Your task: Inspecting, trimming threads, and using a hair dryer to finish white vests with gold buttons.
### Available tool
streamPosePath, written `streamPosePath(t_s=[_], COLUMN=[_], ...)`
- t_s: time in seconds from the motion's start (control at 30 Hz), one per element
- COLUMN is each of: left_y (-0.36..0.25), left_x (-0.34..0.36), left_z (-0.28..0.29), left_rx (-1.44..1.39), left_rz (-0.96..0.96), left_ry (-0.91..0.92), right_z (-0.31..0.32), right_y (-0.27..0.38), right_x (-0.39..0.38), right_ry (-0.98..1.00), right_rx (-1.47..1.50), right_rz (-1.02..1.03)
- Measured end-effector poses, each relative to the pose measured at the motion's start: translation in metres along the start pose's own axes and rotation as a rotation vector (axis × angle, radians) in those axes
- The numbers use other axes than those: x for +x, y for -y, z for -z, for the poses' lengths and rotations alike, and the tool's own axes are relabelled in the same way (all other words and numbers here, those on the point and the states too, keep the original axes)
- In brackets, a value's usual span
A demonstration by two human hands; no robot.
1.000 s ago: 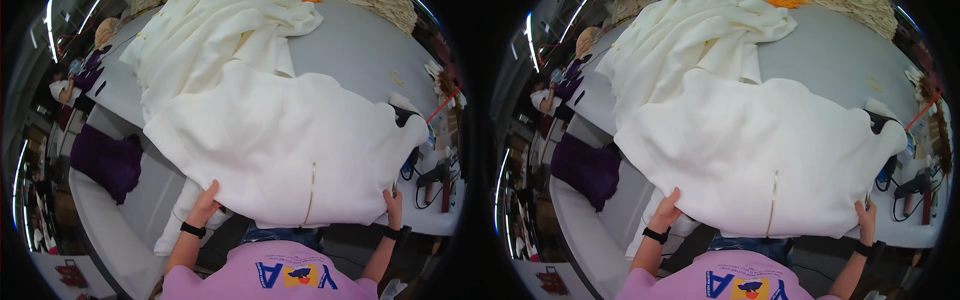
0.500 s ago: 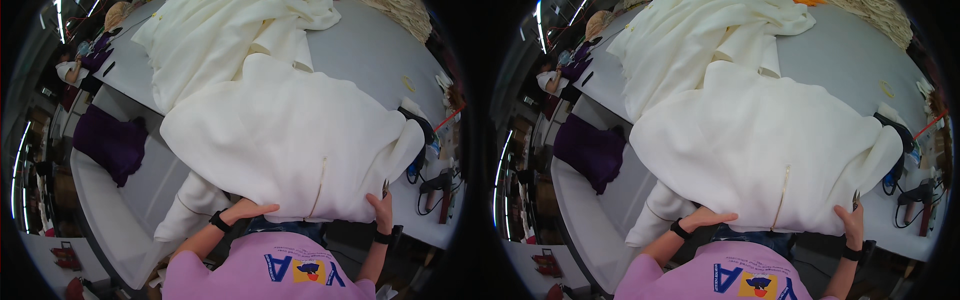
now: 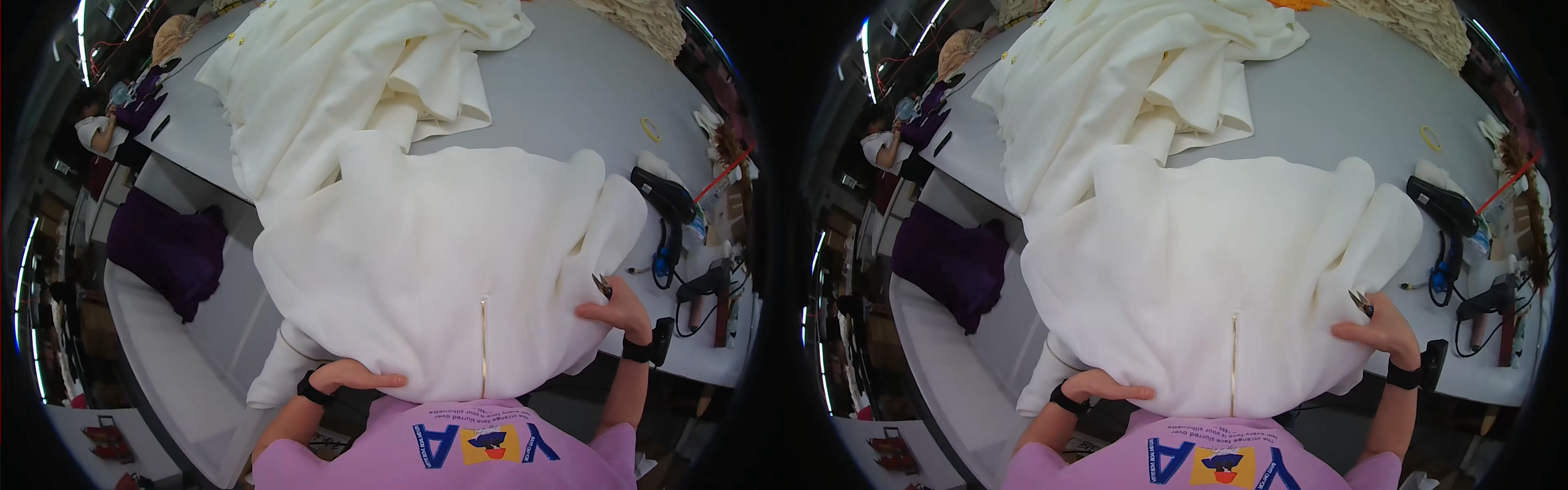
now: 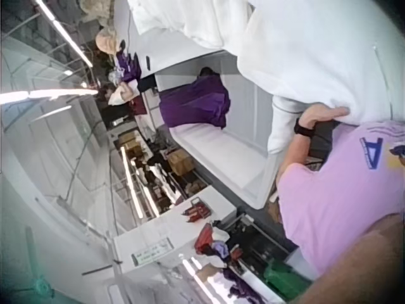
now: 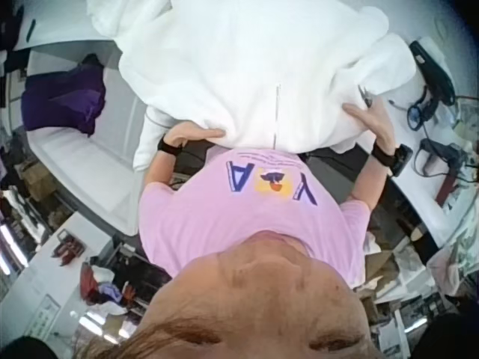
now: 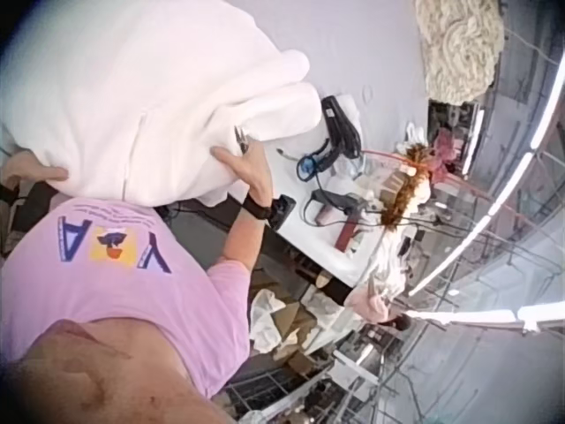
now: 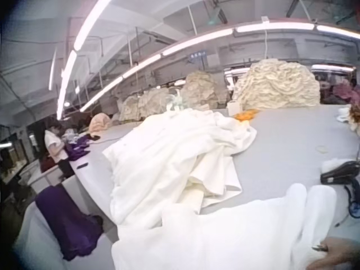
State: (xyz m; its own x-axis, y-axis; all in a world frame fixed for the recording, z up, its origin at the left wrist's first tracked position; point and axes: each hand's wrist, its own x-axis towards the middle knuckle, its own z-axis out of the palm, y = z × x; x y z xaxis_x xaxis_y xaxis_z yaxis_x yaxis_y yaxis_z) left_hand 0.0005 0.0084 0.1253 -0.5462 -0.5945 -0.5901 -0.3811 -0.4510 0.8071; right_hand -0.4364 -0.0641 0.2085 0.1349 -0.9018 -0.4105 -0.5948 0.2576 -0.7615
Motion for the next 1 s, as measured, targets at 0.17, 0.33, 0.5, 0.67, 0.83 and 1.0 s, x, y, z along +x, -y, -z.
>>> streamPosePath(t_s=[0.17,0.33,0.5,0.67,0.83,1.0], left_y=[-0.029,-0.15,-0.139,-0.14,-0.14,-0.124], left_x=[-0.028,0.0,0.13,0.166,0.146,0.106], left_z=[0.026,0.09,0.157,0.159,0.119,0.069], left_rx=[0.629,0.503,1.164,1.338,1.479,1.367], left_rz=[-0.291,-0.157,-0.667,-0.079,-0.81,-0.949], left_ry=[0.071,0.06,-1.086,-1.04,-1.216,-0.969], right_z=[0.019,0.007,-0.043,-0.068,-0.07,-0.075], right_y=[-0.006,-0.041,0.003,0.029,0.026,0.042], right_x=[0.008,0.037,0.077,0.086,0.093,0.101], right_ry=[-0.484,-0.9,-0.741,-0.626,-0.581,-0.484], right_rx=[-0.581,-0.591,-0.318,-0.291,-0.301,-0.151], right_rz=[-0.266,0.034,0.365,0.439,0.439,0.454])
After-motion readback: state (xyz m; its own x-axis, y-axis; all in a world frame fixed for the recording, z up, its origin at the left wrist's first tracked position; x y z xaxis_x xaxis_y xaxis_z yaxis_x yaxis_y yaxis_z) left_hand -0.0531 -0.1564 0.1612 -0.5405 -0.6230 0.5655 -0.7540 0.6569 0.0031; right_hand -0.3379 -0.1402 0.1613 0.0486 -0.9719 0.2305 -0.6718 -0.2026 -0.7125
